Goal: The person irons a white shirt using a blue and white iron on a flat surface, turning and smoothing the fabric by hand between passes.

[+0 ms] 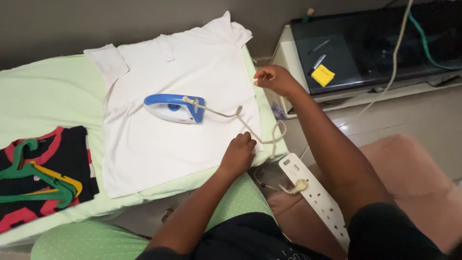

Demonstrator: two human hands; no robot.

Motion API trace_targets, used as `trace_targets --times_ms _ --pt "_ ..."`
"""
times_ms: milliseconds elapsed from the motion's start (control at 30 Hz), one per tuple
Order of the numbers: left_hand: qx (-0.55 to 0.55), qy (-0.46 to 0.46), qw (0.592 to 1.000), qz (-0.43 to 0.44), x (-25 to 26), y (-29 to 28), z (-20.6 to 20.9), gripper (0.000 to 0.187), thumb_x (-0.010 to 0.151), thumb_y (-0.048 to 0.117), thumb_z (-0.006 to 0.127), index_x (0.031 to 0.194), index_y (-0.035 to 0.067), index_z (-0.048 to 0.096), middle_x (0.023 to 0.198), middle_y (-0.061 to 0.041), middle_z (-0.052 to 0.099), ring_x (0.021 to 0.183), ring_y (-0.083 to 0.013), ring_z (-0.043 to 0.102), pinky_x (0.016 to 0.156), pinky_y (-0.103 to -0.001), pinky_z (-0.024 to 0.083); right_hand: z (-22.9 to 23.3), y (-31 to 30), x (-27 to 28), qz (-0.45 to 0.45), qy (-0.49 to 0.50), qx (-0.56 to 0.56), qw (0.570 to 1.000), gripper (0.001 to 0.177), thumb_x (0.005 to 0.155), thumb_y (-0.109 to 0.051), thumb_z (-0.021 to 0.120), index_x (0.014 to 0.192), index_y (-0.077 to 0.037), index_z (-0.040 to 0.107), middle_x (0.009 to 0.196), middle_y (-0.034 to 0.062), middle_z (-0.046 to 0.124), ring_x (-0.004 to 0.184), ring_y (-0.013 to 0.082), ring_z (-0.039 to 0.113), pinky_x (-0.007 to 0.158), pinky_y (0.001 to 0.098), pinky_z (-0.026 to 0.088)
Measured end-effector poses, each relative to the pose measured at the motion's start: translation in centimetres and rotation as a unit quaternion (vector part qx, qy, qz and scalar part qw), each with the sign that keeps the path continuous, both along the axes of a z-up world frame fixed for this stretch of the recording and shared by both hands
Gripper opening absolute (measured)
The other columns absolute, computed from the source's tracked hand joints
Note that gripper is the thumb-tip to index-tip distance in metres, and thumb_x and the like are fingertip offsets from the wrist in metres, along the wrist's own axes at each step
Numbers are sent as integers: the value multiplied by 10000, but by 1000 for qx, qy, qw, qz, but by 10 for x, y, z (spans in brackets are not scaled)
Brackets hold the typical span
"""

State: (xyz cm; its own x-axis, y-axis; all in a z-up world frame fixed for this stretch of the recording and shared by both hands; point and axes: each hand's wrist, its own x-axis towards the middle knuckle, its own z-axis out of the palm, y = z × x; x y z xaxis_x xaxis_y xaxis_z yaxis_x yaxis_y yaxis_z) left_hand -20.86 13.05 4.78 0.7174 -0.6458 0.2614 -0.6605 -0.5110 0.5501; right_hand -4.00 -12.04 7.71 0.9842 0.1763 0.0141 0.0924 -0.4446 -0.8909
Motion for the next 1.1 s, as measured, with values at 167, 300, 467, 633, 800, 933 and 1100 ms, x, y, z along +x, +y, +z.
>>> trace_targets --times_ms 167,300,467,633,800,933,1100 --pt "37 -91 995 28 -12 -21 -41 138 779 73 674 911 34 671 1034 -146 593 1022 -333 549 858 -453 453 30 13 -44 22 -26 -40 999 224 877 -205 810 1031 -59 740 927 7 680 863 105 605 790 260 499" --pt "5 -82 992 97 -4 -35 -57 107 805 68 639 898 37 683 979 -130 627 998 -331 566 860 -467 450 41 19 -68 32 -30 -45 998 224 871 -199 800 1029 -55 737 920 17 692 867 112 616 805 266 511" --pt "-117 72 983 120 -5 -47 -67 123 786 123 729 883 49 712 949 -122 694 940 -350 615 855 -466 497 42 21 -71 10 -12 -46 999 226 871 -198 790 1039 -56 740 918 14 700 870 109 631 809 269 525" --pt "-165 158 968 105 -11 -48 -66 235 831 125 747 1045 41 700 1050 -139 692 921 -314 690 854 -428 545 36 59 -58 19 -9 -28 999 244 868 -225 802 1038 -65 730 943 27 700 893 129 635 807 296 528" --pt "-231 162 951 124 -4 4 -63 264 848 86 736 1108 45 713 1100 -133 710 910 -262 737 816 -388 575 38 137 -47 34 -142 -156 977 290 838 -224 817 1097 -117 742 1060 78 670 995 226 633 861 365 532" --pt "-261 122 932 223 3 93 -60 196 860 48 723 1055 57 728 1058 -108 724 864 -235 754 785 -351 600 36 207 -44 58 -242 -184 951 391 816 -170 811 1194 -114 731 1178 118 657 1139 326 580 972 429 478" --pt "-222 4 910 350 -18 223 -39 158 818 35 745 969 61 710 1002 -101 702 811 -253 722 734 -366 580 18 284 -21 95 -236 -250 934 483 847 -171 767 1317 -126 670 1316 121 623 1223 345 550 1041 428 457"
